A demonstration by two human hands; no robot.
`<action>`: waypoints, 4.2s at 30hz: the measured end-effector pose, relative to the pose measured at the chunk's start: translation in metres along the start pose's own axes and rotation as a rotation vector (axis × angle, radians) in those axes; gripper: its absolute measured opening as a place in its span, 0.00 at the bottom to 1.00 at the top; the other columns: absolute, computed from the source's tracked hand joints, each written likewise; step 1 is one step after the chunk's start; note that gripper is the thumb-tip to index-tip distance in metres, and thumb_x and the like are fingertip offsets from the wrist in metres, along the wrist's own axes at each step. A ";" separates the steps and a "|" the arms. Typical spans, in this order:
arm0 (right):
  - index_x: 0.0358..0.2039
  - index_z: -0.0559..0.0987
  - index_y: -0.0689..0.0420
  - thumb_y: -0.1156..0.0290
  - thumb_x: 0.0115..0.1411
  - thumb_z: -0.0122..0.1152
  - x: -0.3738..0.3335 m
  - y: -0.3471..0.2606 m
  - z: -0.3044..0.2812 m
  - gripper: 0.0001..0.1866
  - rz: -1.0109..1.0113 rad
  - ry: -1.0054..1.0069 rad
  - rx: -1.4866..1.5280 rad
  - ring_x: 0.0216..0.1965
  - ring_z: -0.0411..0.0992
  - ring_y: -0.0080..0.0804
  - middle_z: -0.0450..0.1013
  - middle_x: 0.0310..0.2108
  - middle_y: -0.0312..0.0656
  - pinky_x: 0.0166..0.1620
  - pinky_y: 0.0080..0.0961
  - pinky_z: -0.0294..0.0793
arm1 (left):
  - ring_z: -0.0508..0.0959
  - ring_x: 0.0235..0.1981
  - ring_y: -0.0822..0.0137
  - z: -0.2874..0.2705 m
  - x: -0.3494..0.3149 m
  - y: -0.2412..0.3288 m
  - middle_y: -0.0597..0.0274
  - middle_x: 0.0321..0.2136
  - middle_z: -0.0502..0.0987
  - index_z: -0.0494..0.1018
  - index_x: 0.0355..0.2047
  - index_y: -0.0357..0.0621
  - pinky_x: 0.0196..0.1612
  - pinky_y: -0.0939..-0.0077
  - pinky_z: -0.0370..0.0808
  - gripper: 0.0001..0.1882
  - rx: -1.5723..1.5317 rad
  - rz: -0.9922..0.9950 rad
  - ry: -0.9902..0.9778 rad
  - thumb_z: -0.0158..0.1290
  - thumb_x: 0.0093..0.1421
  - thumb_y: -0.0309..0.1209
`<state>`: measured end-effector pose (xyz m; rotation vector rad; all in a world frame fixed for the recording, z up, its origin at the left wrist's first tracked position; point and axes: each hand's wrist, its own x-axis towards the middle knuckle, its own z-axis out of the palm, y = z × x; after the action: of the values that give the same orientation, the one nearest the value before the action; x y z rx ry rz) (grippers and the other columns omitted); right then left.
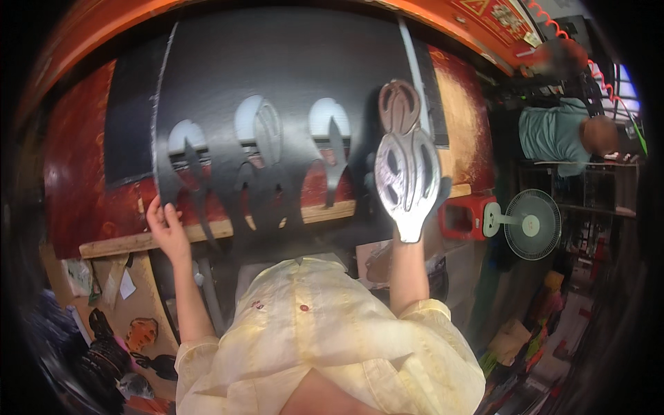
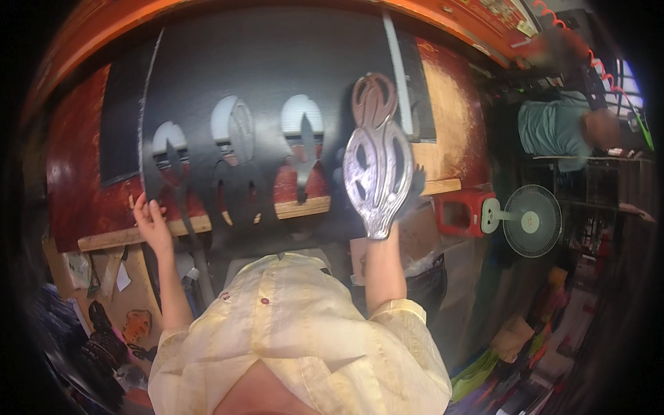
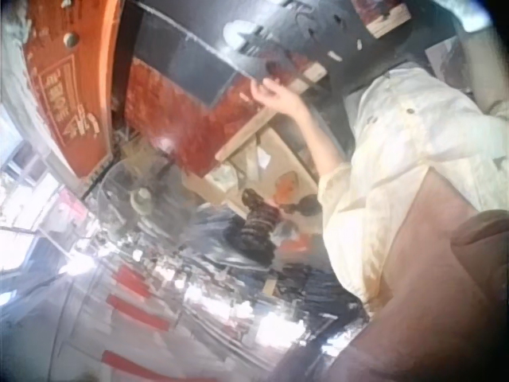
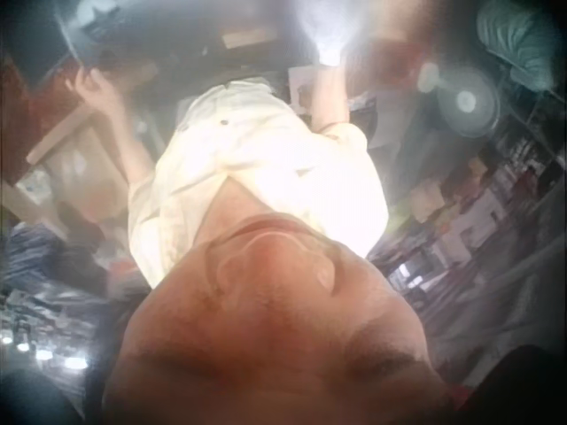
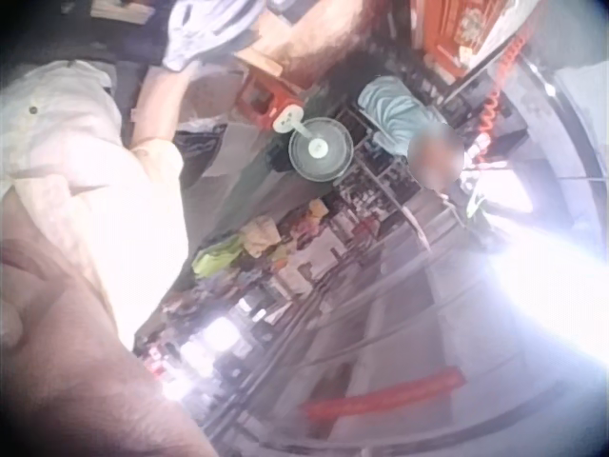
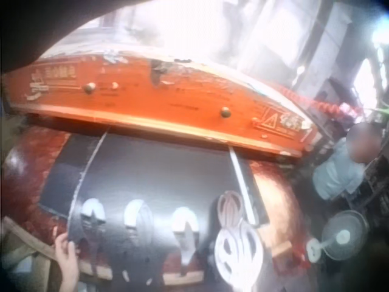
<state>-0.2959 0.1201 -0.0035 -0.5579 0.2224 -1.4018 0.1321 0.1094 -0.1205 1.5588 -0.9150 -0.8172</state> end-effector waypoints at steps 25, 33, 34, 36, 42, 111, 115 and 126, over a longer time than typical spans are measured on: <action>0.65 0.58 0.55 0.34 0.41 0.62 0.144 0.021 -0.006 0.56 0.510 0.602 -2.184 0.63 0.55 0.57 0.52 0.63 0.63 0.63 0.43 0.56 | 0.75 0.35 0.76 0.013 0.001 0.005 0.59 0.40 0.76 0.68 0.52 0.40 0.37 0.81 0.73 0.17 0.017 0.087 0.124 0.51 0.64 0.29; 0.66 0.58 0.45 0.30 0.39 0.61 0.156 0.037 -0.019 0.56 0.267 0.643 -2.371 0.64 0.53 0.61 0.46 0.66 0.59 0.63 0.43 0.58 | 0.69 0.52 0.58 0.077 -0.043 0.081 0.54 0.50 0.71 0.71 0.51 0.46 0.57 0.54 0.61 0.20 0.447 0.844 0.182 0.55 0.57 0.32; 0.68 0.51 0.47 0.29 0.40 0.59 0.158 0.035 -0.022 0.59 0.369 0.608 -2.377 0.67 0.43 0.65 0.36 0.68 0.61 0.65 0.49 0.52 | 0.68 0.54 0.59 0.085 -0.060 0.085 0.56 0.52 0.70 0.73 0.49 0.47 0.57 0.55 0.60 0.19 0.322 0.905 -0.063 0.56 0.56 0.32; 0.68 0.51 0.46 0.30 0.40 0.58 0.158 0.035 -0.024 0.59 0.358 0.619 -2.390 0.66 0.44 0.65 0.37 0.68 0.61 0.64 0.48 0.53 | 0.67 0.56 0.60 0.096 -0.079 0.088 0.60 0.54 0.70 0.76 0.44 0.48 0.57 0.56 0.60 0.17 0.526 1.076 -0.771 0.59 0.52 0.30; 0.68 0.53 0.50 0.32 0.37 0.62 0.160 0.031 -0.022 0.61 0.344 0.620 -2.386 0.66 0.48 0.61 0.44 0.66 0.61 0.64 0.47 0.55 | 0.70 0.54 0.58 0.076 -0.040 0.069 0.58 0.50 0.74 0.77 0.41 0.45 0.55 0.62 0.65 0.14 0.367 0.674 -0.769 0.58 0.51 0.27; 0.21 0.76 0.56 0.58 0.58 0.48 0.353 -0.106 -0.047 0.18 -0.437 0.757 -1.721 0.19 0.66 0.26 0.71 0.17 0.38 0.25 0.26 0.63 | 0.63 0.58 0.54 0.114 0.160 0.039 0.58 0.48 0.71 0.74 0.44 0.43 0.64 0.49 0.49 0.18 0.906 0.594 -0.153 0.52 0.58 0.41; 0.41 0.78 0.53 0.58 0.61 0.50 0.273 -0.019 -0.066 0.16 0.230 0.655 -2.168 0.39 0.73 0.49 0.76 0.38 0.49 0.42 0.39 0.71 | 0.63 0.58 0.56 0.136 0.193 0.026 0.59 0.48 0.71 0.73 0.46 0.44 0.64 0.50 0.49 0.19 0.913 0.575 -0.179 0.52 0.59 0.42; 0.35 0.81 0.49 0.54 0.54 0.57 0.230 0.042 -0.058 0.15 0.033 0.113 -2.635 0.37 0.72 0.47 0.76 0.32 0.46 0.40 0.43 0.69 | 0.63 0.58 0.57 0.137 0.205 0.025 0.61 0.49 0.71 0.72 0.46 0.46 0.64 0.52 0.49 0.20 0.902 0.599 -0.187 0.49 0.61 0.45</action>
<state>-0.2472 -0.1137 -0.0334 -2.4021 2.1986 -0.2044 0.1038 -0.1367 -0.1246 1.7845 -1.9425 -0.0848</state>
